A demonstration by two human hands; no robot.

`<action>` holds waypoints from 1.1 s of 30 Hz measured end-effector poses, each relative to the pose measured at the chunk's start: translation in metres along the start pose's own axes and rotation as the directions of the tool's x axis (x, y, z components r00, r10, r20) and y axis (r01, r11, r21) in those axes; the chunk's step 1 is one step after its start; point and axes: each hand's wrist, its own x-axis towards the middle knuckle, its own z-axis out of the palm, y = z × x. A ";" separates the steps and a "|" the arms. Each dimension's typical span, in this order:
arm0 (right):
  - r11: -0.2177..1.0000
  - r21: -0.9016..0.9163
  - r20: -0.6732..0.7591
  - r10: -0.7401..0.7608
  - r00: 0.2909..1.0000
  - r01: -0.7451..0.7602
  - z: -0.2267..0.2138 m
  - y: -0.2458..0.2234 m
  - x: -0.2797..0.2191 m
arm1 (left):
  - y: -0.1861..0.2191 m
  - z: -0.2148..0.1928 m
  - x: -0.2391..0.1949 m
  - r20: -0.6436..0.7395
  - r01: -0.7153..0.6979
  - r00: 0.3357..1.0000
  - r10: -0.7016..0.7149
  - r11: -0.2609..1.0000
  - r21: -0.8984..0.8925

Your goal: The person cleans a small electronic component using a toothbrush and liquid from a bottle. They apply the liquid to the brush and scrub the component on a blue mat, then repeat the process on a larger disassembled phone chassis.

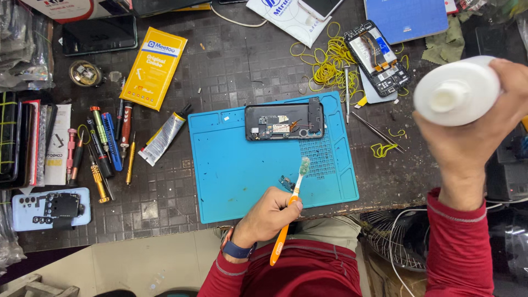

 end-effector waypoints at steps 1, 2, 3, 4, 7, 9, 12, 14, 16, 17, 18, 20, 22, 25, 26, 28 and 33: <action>0.996 -0.054 0.021 -0.069 0.997 0.070 -0.004 -0.021 0.005 | -0.001 -0.002 0.001 0.023 -0.004 1.000 0.005 0.999 -0.036; 0.991 -0.063 0.049 -0.116 0.992 0.119 -0.005 -0.039 0.012 | -0.003 -0.006 0.002 0.045 -0.007 0.999 0.010 0.997 -0.072; 0.981 -0.095 0.077 -0.163 0.984 0.170 -0.005 -0.054 0.018 | -0.005 -0.008 0.002 0.064 -0.010 0.998 0.017 0.994 -0.106; 0.967 -0.124 0.106 -0.210 0.972 0.223 -0.005 -0.067 0.024 | -0.007 -0.010 0.002 0.062 -0.013 0.998 0.020 0.993 -0.121; 0.894 -0.250 0.204 -0.326 0.923 0.371 0.001 -0.095 0.036 | -0.009 -0.013 0.001 0.059 -0.023 0.998 0.031 0.991 -0.132; 0.843 -0.292 0.261 -0.383 0.886 0.451 0.004 -0.107 0.036 | -0.009 -0.011 0.002 0.064 -0.032 0.997 0.038 0.995 -0.094; 0.769 -0.335 0.281 -0.470 0.837 0.545 0.009 -0.117 0.033 | -0.006 -0.009 0.002 0.058 -0.008 0.998 0.011 0.998 -0.060; 0.716 -0.375 0.289 -0.513 0.808 0.589 0.009 -0.122 0.034 | -0.004 -0.009 0.001 0.052 -0.014 0.999 0.016 0.999 -0.047; 0.688 -0.390 0.290 -0.539 0.791 0.612 0.009 -0.124 0.036 | -0.002 -0.009 0.002 0.047 -0.018 0.999 0.019 0.999 -0.032; 0.689 -0.385 0.288 -0.542 0.789 0.614 0.009 -0.125 0.037 | -0.001 -0.010 0.001 0.047 -0.018 0.999 0.019 0.999 -0.026; 0.690 -0.381 0.286 -0.545 0.788 0.615 0.009 -0.125 0.038 | -0.001 -0.010 0.001 0.047 -0.018 0.999 0.019 1.000 -0.020; 0.681 -0.378 0.283 -0.561 0.778 0.628 0.009 -0.124 0.039 | 0.000 -0.009 0.002 0.041 -0.012 0.999 0.012 1.000 -0.020; 0.666 -0.383 0.281 -0.577 0.767 0.641 0.010 -0.122 0.040 | 0.000 -0.009 0.003 0.038 -0.006 0.999 0.007 1.000 -0.020; 0.636 -0.399 0.274 -0.605 0.748 0.661 0.009 -0.118 0.040 | 0.000 -0.008 0.002 0.031 -0.010 0.999 0.011 1.000 -0.016; 0.626 -0.405 0.269 -0.614 0.742 0.666 0.009 -0.116 0.040 | -0.001 -0.008 0.002 0.027 -0.020 0.999 0.020 1.000 -0.013; 0.605 -0.420 0.270 -0.629 0.729 0.677 0.009 -0.115 0.039 | -0.001 -0.009 0.002 0.029 -0.030 0.999 0.030 0.999 -0.013; 0.566 -0.442 0.277 -0.652 0.706 0.696 0.009 -0.116 0.038 | -0.001 -0.009 0.003 0.038 -0.024 0.999 0.024 1.000 -0.007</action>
